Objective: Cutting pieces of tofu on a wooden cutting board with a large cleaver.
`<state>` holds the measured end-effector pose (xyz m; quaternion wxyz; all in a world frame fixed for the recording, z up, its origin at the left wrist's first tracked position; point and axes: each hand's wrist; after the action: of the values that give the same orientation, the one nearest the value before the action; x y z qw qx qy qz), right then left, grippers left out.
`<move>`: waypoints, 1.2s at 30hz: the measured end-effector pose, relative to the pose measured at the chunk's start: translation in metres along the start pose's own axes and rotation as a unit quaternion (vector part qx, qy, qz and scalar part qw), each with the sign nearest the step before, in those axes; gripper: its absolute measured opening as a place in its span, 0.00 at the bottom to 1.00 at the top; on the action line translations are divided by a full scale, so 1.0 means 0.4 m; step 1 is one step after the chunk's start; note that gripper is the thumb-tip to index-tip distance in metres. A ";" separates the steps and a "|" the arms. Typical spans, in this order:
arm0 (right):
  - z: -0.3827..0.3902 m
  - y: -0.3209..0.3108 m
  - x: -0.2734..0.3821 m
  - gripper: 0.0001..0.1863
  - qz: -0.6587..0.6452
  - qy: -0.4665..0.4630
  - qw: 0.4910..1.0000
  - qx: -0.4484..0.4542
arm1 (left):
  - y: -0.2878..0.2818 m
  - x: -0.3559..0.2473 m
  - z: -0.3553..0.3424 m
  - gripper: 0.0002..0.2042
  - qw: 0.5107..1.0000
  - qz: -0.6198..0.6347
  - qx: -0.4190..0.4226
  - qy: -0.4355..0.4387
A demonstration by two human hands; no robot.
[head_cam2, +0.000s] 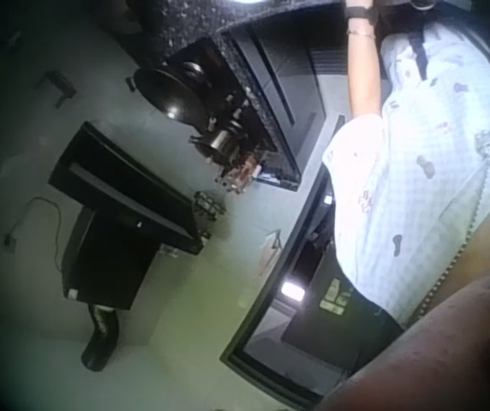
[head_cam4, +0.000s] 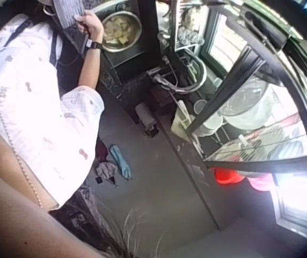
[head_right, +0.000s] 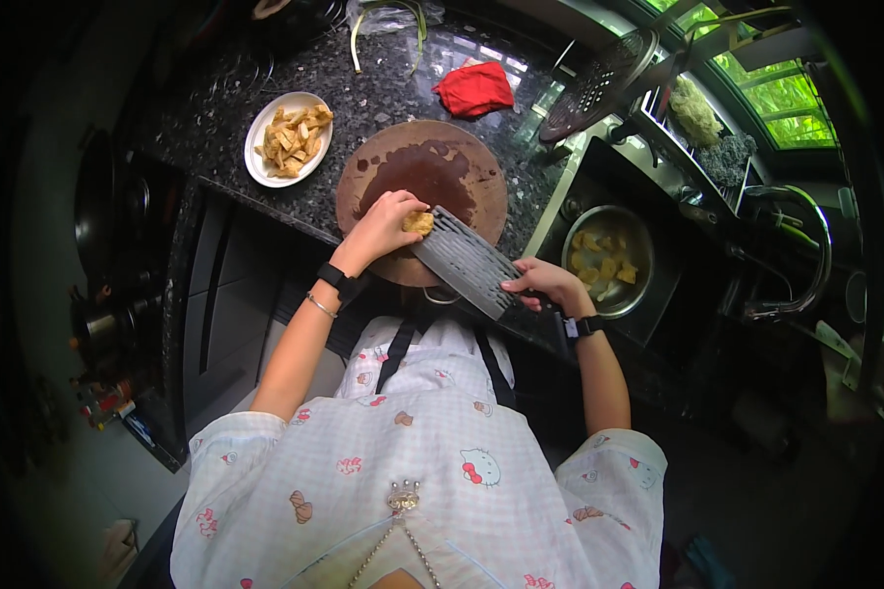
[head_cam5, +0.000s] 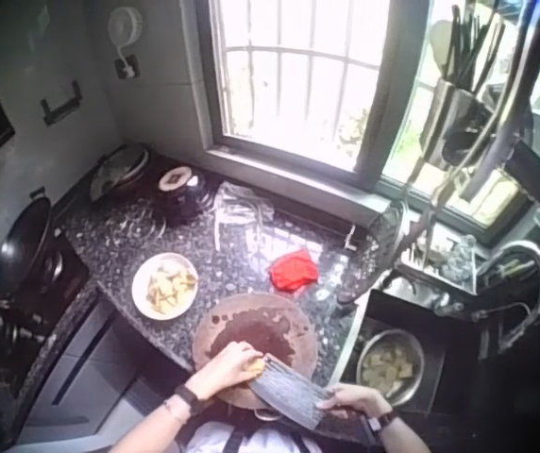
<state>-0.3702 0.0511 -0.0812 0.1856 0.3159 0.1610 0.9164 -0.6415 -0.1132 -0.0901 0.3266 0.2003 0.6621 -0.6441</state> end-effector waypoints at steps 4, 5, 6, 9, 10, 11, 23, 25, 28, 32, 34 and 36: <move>-0.036 0.047 0.059 0.07 -0.012 -0.031 0.999 0.007 | -0.030 -0.015 0.023 0.21 0.999 -0.011 -0.027 -0.018; -0.039 0.064 0.077 0.07 -0.027 -0.046 0.999 -0.001 | -0.046 -0.018 0.030 0.21 0.999 -0.017 -0.045 -0.010; -0.038 0.079 0.099 0.06 -0.025 -0.056 0.998 -0.001 | -0.066 -0.017 0.034 0.21 0.997 -0.020 -0.068 -0.011; -0.062 0.124 0.182 0.07 0.030 -0.084 0.996 -0.016 | -0.182 0.000 0.040 0.20 0.990 -0.050 -0.134 0.000; -0.074 0.139 0.210 0.07 0.033 -0.098 0.995 -0.014 | -0.226 0.020 0.037 0.18 0.987 -0.062 -0.150 -0.012; -0.090 0.153 0.237 0.07 0.046 -0.111 0.993 -0.014 | -0.268 0.057 0.034 0.18 0.985 -0.045 -0.162 -0.026; -0.151 0.196 0.119 0.12 0.035 -0.199 0.941 -0.271 | -0.436 0.468 -0.067 0.24 0.955 -0.219 -0.145 -0.139; -0.158 0.210 0.106 0.20 0.204 -0.184 0.856 -0.438 | -0.404 0.411 -0.067 0.26 0.941 -0.261 -0.176 -0.121; -0.178 0.235 0.059 0.26 0.301 -0.134 0.749 -0.575 | -0.324 0.288 -0.051 0.30 0.948 -0.240 -0.199 -0.063; -0.142 0.272 0.101 0.23 0.339 -0.114 0.740 -0.569 | -0.258 0.121 0.023 0.29 0.978 -0.168 -0.123 -0.030; -0.138 0.266 0.092 0.22 0.351 -0.135 0.740 -0.557 | -0.230 0.031 0.051 0.29 0.987 -0.143 -0.067 -0.009; -0.101 0.240 0.089 0.24 0.308 -0.132 0.780 -0.528 | -0.214 -0.082 0.081 0.29 0.993 -0.115 -0.030 -0.004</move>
<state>-0.4450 -0.0247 -0.0536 0.0503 0.3193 -0.4803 0.8154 -0.6713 -0.1479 -0.0040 0.2592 0.1105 0.6981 -0.6583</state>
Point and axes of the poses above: each hand's wrist, its own z-axis away from the middle knuckle, its own y-axis out of the palm, x = y × z, and after that the axes turned 3 degrees about -y, right-handed
